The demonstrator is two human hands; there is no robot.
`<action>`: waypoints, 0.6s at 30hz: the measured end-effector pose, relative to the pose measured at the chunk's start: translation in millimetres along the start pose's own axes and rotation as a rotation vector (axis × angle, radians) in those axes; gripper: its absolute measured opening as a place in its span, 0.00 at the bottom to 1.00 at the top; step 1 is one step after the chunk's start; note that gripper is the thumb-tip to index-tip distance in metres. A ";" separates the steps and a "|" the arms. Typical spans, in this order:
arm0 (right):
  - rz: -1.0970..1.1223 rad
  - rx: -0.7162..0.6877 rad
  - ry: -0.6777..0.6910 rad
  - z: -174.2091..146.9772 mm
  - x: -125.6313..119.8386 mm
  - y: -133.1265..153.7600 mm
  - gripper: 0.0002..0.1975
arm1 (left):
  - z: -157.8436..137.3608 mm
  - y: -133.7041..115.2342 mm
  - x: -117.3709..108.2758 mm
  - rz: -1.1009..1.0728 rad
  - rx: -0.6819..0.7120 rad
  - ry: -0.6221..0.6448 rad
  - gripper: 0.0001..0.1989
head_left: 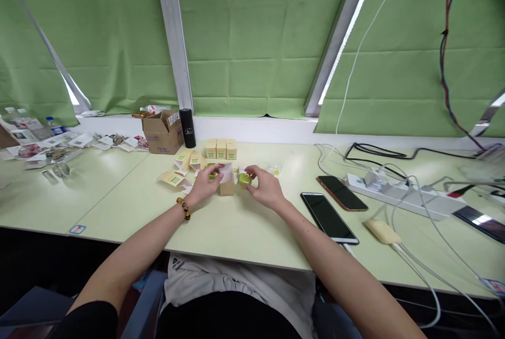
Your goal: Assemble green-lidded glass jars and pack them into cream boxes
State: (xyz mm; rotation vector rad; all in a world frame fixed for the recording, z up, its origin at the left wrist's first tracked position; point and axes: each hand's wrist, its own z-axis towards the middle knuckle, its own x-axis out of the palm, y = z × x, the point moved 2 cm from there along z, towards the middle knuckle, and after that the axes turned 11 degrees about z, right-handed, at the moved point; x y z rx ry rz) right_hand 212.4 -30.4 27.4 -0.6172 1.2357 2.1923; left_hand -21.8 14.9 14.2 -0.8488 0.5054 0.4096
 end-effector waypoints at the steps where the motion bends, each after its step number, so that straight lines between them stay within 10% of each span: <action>1: 0.061 -0.016 -0.067 0.4 -1.6 -0.3 0.20 | -0.4 -0.1 -0.1 -0.018 -0.005 -0.001 0.18; 8: 0.512 -0.202 -0.368 -5.9 -7.4 14.4 0.19 | -7.0 -13.1 2.4 -0.157 0.034 0.075 0.22; 18: 0.480 -0.247 -0.133 -9.2 8.1 18.4 0.19 | -10.2 -10.9 10.4 -0.246 0.000 0.136 0.23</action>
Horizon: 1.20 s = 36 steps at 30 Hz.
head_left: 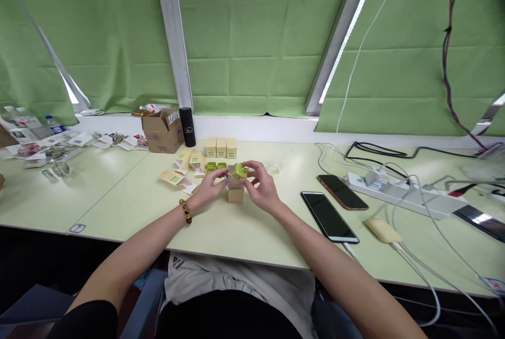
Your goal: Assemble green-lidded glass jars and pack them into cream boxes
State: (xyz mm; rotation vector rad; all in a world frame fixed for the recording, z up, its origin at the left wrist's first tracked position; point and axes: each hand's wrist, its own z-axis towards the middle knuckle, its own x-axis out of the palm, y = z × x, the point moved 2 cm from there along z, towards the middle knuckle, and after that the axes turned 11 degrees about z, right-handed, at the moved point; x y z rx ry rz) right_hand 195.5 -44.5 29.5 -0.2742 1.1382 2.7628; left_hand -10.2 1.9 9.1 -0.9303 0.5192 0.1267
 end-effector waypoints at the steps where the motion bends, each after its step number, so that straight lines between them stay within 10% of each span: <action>1: -0.026 -0.001 -0.002 0.8 -2.0 -0.3 0.19 | 0.4 1.6 -0.5 -0.005 -0.003 0.002 0.23; 21: -0.185 0.088 0.249 -0.1 1.4 1.4 0.08 | 0.7 -1.9 0.3 0.035 -0.012 0.009 0.26; 36: -0.193 0.119 0.049 -2.1 10.5 -16.9 0.04 | 0.1 -4.1 -0.7 0.049 -0.019 0.030 0.26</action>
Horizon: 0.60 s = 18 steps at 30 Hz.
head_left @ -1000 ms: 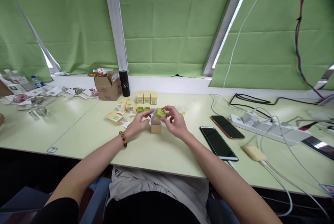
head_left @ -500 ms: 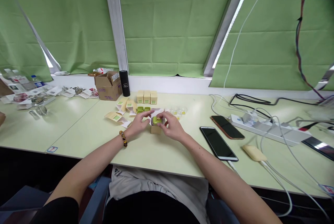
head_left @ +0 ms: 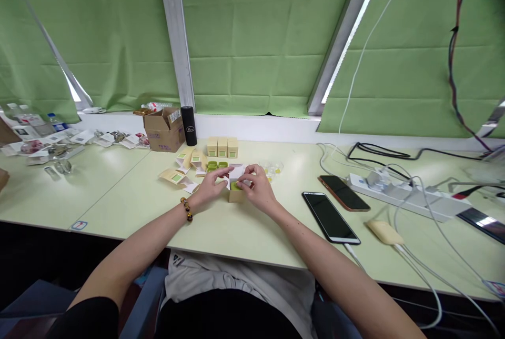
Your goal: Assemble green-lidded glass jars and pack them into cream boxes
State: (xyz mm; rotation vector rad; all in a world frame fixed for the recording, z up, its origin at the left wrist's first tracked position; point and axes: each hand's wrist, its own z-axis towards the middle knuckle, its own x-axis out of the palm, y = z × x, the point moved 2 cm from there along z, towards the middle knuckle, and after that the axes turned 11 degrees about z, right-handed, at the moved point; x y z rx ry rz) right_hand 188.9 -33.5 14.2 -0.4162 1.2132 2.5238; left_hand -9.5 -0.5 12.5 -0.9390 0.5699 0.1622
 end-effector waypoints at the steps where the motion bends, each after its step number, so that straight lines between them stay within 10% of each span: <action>1: 0.005 0.021 -0.004 0.5 0.5 -1.6 0.04 | -0.1 -0.4 -0.1 -0.002 0.001 0.000 0.26; 18: 0.221 0.088 -0.137 1.9 -6.9 0.5 0.09 | -0.3 5.1 -1.6 -0.067 0.000 -0.001 0.24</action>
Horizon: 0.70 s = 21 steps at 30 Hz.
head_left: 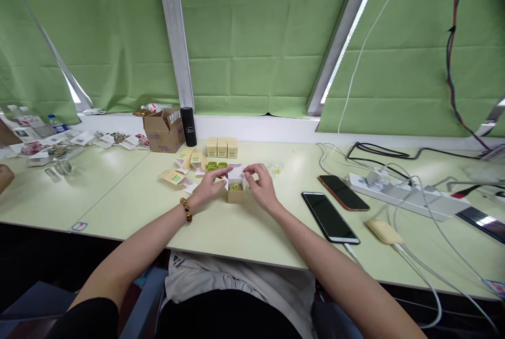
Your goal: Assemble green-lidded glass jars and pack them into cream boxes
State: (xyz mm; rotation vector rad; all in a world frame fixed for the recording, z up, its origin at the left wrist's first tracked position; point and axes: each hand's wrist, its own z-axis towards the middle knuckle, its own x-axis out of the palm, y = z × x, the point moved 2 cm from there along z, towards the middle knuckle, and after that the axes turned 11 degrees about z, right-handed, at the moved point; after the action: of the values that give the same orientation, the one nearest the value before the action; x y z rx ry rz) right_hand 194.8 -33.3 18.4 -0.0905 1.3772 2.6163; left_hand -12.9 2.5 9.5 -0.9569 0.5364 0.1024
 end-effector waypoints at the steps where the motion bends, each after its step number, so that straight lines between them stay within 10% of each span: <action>1: 0.034 0.012 -0.026 1.1 -1.6 -2.6 0.09 | -0.1 0.1 -0.4 -0.007 -0.002 -0.001 0.24; 21: 0.125 0.226 0.084 -1.5 8.5 -24.9 0.29 | -5.8 -10.6 12.9 0.034 -0.010 -0.037 0.21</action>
State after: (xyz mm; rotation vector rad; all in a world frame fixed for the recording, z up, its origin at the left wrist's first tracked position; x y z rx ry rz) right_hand 191.1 -19.7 -3.8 -0.0873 1.7511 2.5586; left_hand -0.6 -10.2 8.7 -0.9539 0.5181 0.1529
